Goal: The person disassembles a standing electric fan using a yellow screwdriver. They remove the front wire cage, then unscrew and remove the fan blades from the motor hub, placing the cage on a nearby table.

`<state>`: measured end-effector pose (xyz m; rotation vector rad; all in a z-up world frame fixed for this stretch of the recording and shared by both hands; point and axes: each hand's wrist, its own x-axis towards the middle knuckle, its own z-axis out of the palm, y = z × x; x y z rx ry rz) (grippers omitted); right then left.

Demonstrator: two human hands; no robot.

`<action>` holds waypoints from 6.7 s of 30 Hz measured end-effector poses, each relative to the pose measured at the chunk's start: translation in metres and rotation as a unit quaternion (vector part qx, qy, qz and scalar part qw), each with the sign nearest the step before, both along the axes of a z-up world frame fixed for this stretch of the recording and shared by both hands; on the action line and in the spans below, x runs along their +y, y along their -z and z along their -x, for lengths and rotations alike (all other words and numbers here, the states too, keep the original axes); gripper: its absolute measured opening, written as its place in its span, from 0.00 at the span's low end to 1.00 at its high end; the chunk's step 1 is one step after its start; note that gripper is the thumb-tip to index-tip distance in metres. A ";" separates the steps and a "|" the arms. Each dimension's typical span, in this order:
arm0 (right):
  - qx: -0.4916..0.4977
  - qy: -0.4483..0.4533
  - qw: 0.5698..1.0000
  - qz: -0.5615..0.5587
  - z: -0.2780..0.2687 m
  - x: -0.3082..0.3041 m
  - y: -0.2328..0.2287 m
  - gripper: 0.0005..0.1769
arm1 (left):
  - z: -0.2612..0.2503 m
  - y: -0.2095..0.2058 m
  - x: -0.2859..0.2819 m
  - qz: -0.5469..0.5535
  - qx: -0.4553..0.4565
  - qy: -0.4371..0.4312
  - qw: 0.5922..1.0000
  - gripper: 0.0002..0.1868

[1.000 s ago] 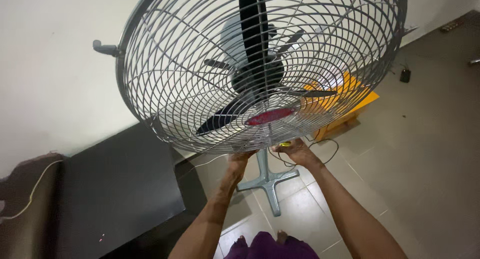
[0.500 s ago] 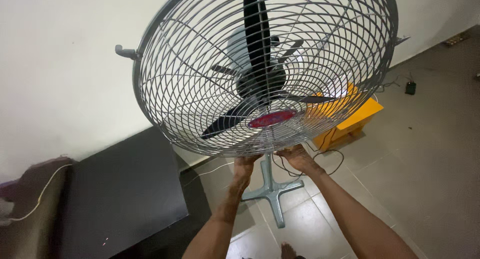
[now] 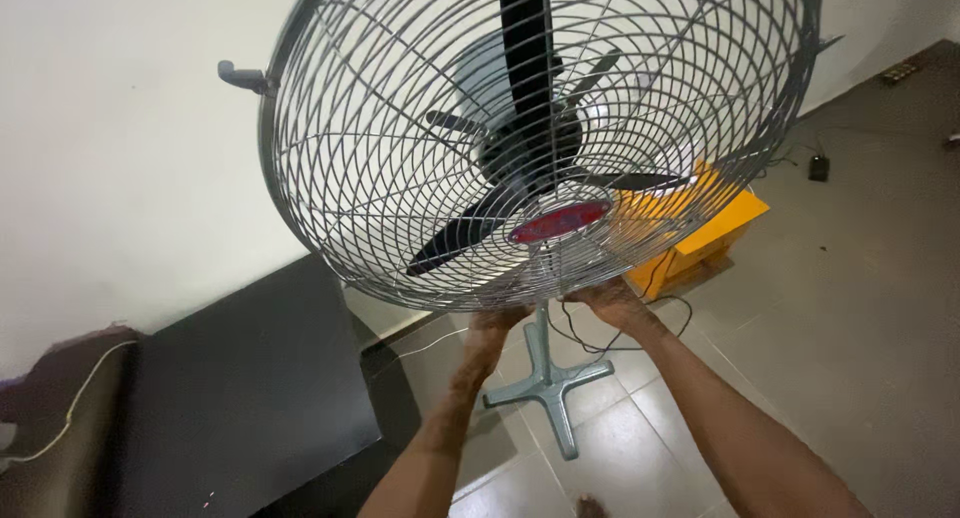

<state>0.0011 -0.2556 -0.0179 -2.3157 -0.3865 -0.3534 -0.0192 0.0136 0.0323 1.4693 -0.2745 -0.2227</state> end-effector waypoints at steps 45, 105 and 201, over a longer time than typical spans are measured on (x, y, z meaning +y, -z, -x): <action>0.288 -0.056 0.875 -0.385 0.007 0.058 0.061 0.17 | 0.030 -0.094 0.054 0.267 0.018 -0.130 0.955 0.59; 0.130 0.013 0.670 -0.731 0.095 -0.088 -0.164 0.20 | -0.001 -0.019 -0.016 0.527 0.319 -0.001 0.788 0.32; 0.038 0.014 0.621 -0.783 0.112 -0.056 -0.194 0.20 | 0.002 -0.144 0.107 0.435 0.192 -0.100 0.874 0.16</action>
